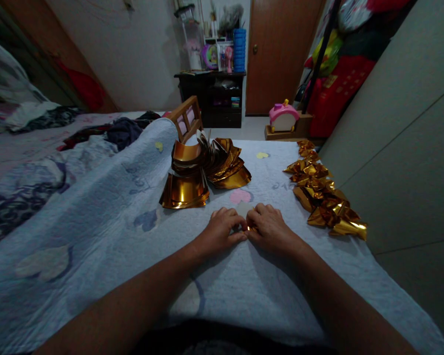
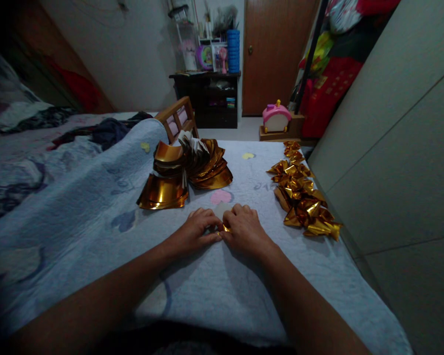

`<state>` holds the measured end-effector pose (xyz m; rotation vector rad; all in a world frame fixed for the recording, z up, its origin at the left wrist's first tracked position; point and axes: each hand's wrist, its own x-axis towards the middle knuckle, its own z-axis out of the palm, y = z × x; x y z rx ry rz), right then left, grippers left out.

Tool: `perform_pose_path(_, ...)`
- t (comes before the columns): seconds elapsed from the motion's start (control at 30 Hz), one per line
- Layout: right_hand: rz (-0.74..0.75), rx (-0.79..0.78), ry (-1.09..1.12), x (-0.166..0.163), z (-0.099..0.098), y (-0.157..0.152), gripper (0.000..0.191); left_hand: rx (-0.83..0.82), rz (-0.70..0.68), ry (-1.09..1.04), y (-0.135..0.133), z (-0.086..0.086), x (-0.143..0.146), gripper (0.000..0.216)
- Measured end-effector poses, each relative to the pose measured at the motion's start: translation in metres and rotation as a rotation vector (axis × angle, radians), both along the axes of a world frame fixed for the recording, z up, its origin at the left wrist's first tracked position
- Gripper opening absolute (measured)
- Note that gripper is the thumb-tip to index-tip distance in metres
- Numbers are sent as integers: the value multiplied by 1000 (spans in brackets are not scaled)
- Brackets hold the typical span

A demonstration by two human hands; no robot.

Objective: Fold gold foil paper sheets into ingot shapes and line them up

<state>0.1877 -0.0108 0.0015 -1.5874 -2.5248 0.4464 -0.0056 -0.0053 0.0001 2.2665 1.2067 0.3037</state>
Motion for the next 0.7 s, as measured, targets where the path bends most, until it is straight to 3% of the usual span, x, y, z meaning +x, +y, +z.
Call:
perform_pose_path(0.33, -92, -12, 9, -3, 3, -1, 22, -25, -10, 20, 1, 1, 1, 14)
perform_pose_path(0.7, -80, 43, 112, 8, -12, 5, 29, -31, -17, 5, 2, 0, -1, 16)
